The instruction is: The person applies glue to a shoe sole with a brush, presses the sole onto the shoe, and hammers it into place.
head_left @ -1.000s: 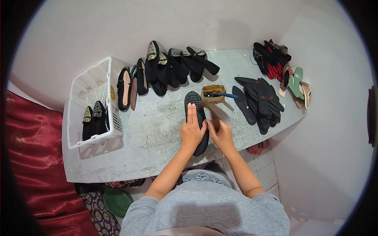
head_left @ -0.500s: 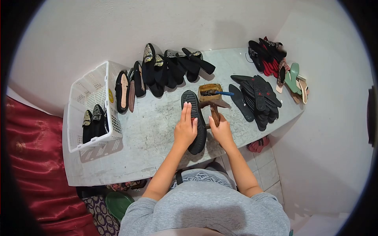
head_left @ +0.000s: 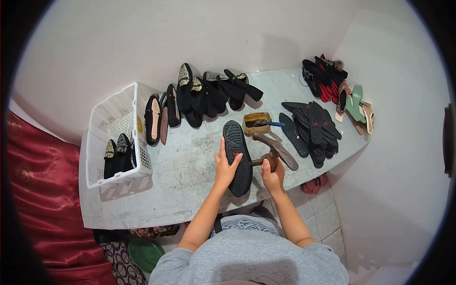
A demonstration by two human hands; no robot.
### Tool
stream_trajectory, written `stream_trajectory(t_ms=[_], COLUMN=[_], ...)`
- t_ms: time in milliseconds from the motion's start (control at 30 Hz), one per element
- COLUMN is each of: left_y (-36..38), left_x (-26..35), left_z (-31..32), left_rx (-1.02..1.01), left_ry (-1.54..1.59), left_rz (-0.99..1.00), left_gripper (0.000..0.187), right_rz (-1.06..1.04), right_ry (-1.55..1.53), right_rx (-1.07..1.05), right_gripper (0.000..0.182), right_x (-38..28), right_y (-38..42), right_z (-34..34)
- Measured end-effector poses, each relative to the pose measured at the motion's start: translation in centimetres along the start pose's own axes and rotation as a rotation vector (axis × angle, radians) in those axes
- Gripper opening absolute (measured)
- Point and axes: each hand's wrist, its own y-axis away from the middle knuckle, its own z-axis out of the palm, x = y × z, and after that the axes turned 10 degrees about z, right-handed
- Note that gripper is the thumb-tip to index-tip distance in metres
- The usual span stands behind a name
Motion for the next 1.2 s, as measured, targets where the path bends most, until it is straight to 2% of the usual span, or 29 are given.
stream_trajectory(t_ms=[67, 133, 200, 233, 300, 400, 467, 500, 533, 600, 633, 667, 733, 767, 800, 867, 967, 1033, 1133, 1200], left_y=[-0.5, -0.7, -0.9, -0.9, -0.9, -0.8, -0.7, -0.7, -0.8, -0.8, -0.8, -0.8, -0.8, -0.8, -0.9, -0.9, -1.0, -1.1, -0.8, -0.6], left_x=[-0.1, 0.0, 0.3, 0.4, 0.7, 0.9, 0.8, 0.9, 0.8, 0.5, 0.5, 0.5, 0.7, 0.8, 1.1, 1.4, 0.8, 0.6, 0.3, -0.4], left_z=[-0.3, -0.6, -0.8, -0.8, -0.9, -1.0, -1.1, -1.1, -0.9, -0.7, -0.6, -0.6, -0.8, -0.9, -1.1, -1.2, -1.0, -0.9, -0.7, 0.1], left_rx=[-0.035, -0.036, -0.054, -0.055, -0.095, -0.100, -0.100, -0.101, -0.104, -0.101, -0.101, -0.101, -0.102, -0.109, -0.114, -0.127, -0.144, -0.150, -0.143, -0.056], left_ry=[0.319, 0.343, 0.407, 0.408, 0.454, 0.402, 0.401, 0.401, 0.402, 0.398, 0.399, 0.378, 0.357, 0.358, 0.360, 0.395, 0.456, 0.483, 0.498, 0.534], left_rz=[-0.017, -0.012, 0.009, 0.011, -0.090, -0.100, -0.107, -0.109, -0.107, -0.114, -0.113, -0.105, -0.099, -0.105, -0.109, -0.141, -0.165, -0.162, -0.136, -0.056], left_gripper=[0.084, 0.084, 0.083, 0.083, 0.082, 0.081, 0.080, 0.080, 0.080, 0.080, 0.080, 0.079, 0.079, 0.079, 0.078, 0.077, 0.075, 0.075, 0.076, 0.080], right_rz=[-0.236, -0.158, 0.145, -0.077, -0.099, -0.117, -0.034, -0.107, -0.108, 0.046, 0.036, 0.035, -0.053, -0.192, -0.062, -0.037, -0.024, 0.027, 0.116, 0.152], right_ry=[0.297, 0.320, 0.352, 0.201, 0.199, 0.179, 0.398, 0.299, 0.299, 0.409, 0.284, 0.285, 0.214, 0.282, 0.468, 0.412, 0.380, 0.379, 0.389, 0.402], right_rx=[-0.103, -0.116, -0.246, -0.178, -0.166, -0.114, -0.149, -0.050, -0.047, -0.134, -0.119, -0.119, -0.049, -0.151, -0.209, -0.207, -0.198, -0.202, -0.226, -0.245], right_gripper=[0.022, 0.026, 0.026, 0.026, 0.024, 0.024, 0.025, 0.025, 0.025, 0.029, 0.027, 0.027, 0.024, 0.028, 0.029, 0.030, 0.028, 0.028, 0.028, 0.027], right_x=[-2.0, -3.6, -6.5, -4.5, -3.9, -2.0, -1.9, -2.1, -2.7, -4.3, -3.8, -3.1, -3.1, -3.3, -2.0, -0.5, -3.4, -3.0, -3.7, -4.3], right_y=[-0.1, 0.1, -0.2, -0.2, 0.4, 1.3, 1.3, 1.3, 1.2, 1.2, 1.4, 1.8, 2.9, 2.2, 2.4, 2.2, 1.9, 1.6, 1.2, 1.2], right_z=[0.2, 0.7, 0.0, 0.0, -0.6, -0.3, 0.3, 0.7, 0.2, -1.0, -1.2, -1.1, -0.5, -0.7, -0.9, -1.0, -0.7, -0.8, -1.0, -1.1])
